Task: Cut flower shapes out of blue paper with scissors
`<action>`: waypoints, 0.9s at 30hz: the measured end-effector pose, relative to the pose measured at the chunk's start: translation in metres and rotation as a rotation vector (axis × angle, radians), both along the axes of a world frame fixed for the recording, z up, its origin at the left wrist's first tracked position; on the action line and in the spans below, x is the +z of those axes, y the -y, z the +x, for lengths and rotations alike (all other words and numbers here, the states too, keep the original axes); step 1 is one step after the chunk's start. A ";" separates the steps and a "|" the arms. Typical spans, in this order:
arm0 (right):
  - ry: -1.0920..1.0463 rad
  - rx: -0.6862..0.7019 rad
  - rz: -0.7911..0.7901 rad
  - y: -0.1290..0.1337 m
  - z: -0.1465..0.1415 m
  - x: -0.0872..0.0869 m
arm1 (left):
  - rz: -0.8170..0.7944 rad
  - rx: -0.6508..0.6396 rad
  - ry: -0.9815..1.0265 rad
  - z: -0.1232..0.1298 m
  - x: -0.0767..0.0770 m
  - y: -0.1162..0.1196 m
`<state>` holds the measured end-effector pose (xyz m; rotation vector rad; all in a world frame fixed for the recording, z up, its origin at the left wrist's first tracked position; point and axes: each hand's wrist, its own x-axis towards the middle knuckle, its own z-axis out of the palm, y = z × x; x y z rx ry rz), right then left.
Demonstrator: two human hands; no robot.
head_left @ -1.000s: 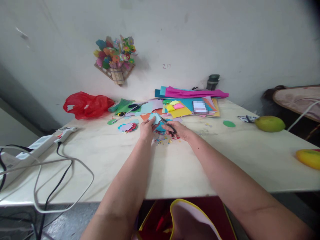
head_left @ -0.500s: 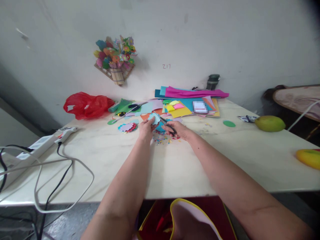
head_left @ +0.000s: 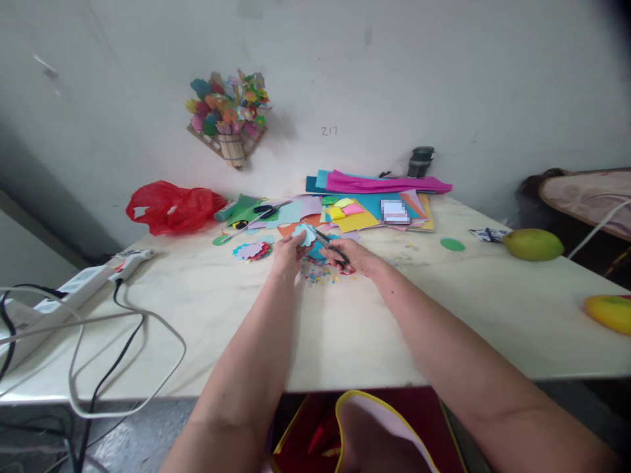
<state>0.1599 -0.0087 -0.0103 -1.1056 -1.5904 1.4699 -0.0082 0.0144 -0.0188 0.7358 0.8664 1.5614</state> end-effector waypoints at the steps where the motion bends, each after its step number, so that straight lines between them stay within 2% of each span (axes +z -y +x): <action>1: 0.001 0.001 -0.002 0.001 0.000 0.001 | -0.003 -0.001 -0.005 0.000 0.000 0.000; 27: 0.020 0.015 -0.011 0.005 0.000 0.007 | 0.005 -0.020 -0.076 -0.004 0.002 0.001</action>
